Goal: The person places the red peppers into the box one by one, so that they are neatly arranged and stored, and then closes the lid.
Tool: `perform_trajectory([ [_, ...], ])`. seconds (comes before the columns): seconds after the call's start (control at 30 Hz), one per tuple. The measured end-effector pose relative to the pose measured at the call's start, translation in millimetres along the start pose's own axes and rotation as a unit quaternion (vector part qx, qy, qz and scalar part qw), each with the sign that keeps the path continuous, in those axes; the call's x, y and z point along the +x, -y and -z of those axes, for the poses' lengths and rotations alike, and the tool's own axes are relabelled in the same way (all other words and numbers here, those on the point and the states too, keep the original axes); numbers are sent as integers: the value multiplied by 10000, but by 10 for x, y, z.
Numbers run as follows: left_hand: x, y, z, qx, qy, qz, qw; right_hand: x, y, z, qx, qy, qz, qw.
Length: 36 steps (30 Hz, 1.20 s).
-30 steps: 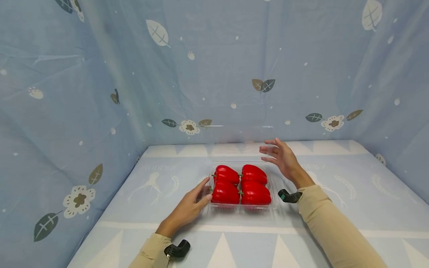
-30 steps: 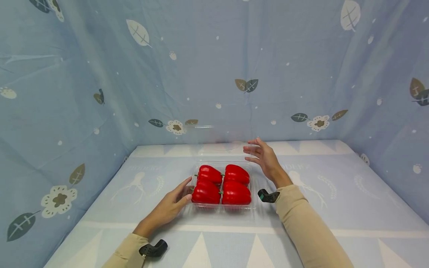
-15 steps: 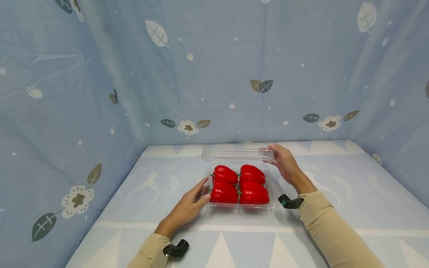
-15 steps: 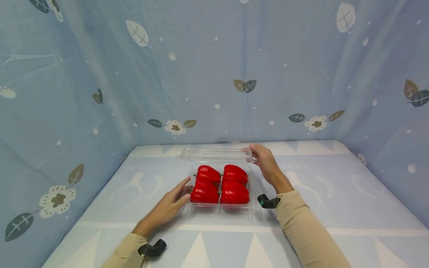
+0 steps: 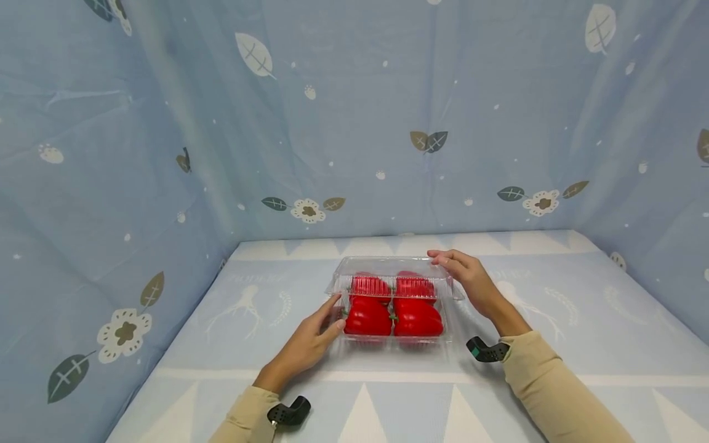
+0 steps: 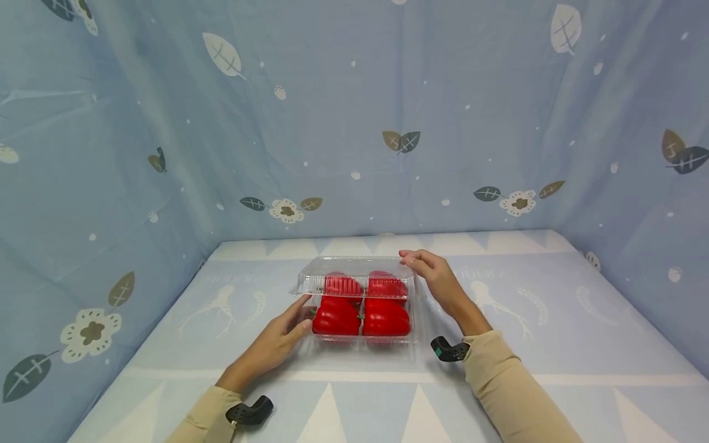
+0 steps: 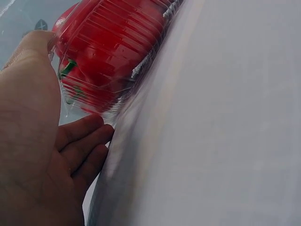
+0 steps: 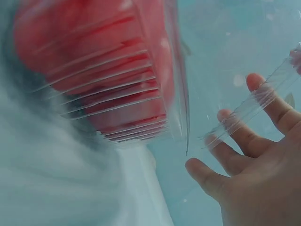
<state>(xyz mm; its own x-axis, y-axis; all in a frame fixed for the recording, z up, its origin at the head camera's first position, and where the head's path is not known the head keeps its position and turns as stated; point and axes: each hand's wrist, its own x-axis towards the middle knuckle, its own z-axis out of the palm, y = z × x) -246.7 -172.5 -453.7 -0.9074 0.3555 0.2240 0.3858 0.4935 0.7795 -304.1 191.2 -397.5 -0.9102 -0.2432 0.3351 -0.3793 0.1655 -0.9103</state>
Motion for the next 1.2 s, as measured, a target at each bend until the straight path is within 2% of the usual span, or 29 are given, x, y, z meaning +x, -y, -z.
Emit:
perform_trajectory([
  [0.23,16,0,8,-282,-50,137,9995,-129,-24,-10,-668,221,319,9970],
  [0.47,-27,16,22,-252,-240,262,9991,-213,-52,-54,-843,376,570,9941],
  [0.6,-21,14,13,-295,-217,262,9990,-260,-74,-61,-993,367,610,9925],
  [1.03,-4,-13,66,-171,101,-105,9997,-349,-125,-52,-1084,265,551,9922],
  [1.2,-10,-2,79,-165,136,-132,9997,-361,-133,-69,-998,253,477,9935],
])
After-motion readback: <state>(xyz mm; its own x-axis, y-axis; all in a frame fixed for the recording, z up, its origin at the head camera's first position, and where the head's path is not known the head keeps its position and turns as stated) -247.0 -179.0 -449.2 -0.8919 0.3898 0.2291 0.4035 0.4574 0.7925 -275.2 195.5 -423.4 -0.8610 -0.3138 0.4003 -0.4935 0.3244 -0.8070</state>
